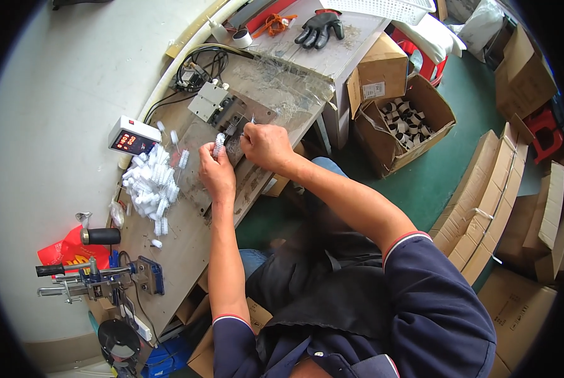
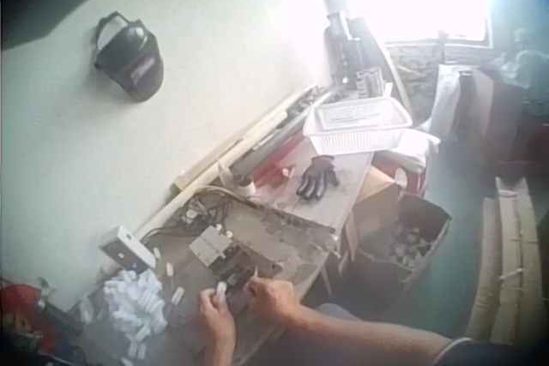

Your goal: Using a manual lever press to assemble small white plastic parts on a workbench.

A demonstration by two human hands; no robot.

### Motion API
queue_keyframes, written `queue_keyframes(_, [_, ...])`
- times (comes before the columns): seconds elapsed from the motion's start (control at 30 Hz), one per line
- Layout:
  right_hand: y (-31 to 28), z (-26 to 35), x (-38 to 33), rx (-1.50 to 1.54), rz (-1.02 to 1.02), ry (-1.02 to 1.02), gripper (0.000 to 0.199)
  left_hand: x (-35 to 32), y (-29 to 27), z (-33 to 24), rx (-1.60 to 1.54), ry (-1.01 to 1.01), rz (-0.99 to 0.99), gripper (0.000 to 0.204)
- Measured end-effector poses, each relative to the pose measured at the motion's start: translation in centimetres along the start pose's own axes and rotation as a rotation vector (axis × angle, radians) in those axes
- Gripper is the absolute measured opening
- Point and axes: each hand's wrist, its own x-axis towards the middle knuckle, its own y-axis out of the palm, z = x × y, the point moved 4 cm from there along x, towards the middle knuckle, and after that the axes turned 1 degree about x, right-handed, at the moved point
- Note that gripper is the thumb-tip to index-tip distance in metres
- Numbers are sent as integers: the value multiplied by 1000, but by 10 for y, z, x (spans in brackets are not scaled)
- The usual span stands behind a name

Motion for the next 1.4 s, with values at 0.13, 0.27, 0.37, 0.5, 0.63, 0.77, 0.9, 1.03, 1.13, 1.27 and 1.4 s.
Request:
queue_keyframes(0.13, [-3, -3, 2, 66, -5, 42, 21, 1, -1, -2, 98, 83, -31, 18])
queue_keyframes(0.27, [-6, -5, 3, 164, -9, 102, 19, -8, -7, 1, 250, 185, -67, 15])
queue_keyframes(0.37, [-9, -11, 5, 264, 18, 155, 17, -20, -15, 6, 197, 213, -139, 12])
queue_keyframes(0.5, [-9, -11, 9, 473, 184, 139, 28, -32, -28, 6, 114, 228, -222, 10])
queue_keyframes(0.63, [-9, -16, 11, 701, 344, 198, 33, -33, -30, 7, 74, 285, -217, 10])
queue_keyframes(0.77, [-9, -15, 11, 798, 390, 260, 30, -34, -33, 5, 86, 341, -228, 10])
queue_keyframes(0.9, [-9, -15, 11, 747, 386, 286, 25, -35, -30, 12, -26, 243, -149, 14])
queue_keyframes(1.03, [-6, -23, 9, 720, 400, 293, 21, -33, -26, 3, -62, 235, -126, 17])
queue_keyframes(1.13, [-4, -22, 9, 695, 401, 244, 19, -30, -28, 0, -28, 237, -102, 18])
queue_keyframes(1.27, [5, -13, 4, 643, 469, 144, 17, -30, -29, -9, -4, 342, -36, 17])
queue_keyframes(1.4, [20, 7, -5, 552, 572, 123, 18, -45, -40, 3, -109, 223, -8, 22])
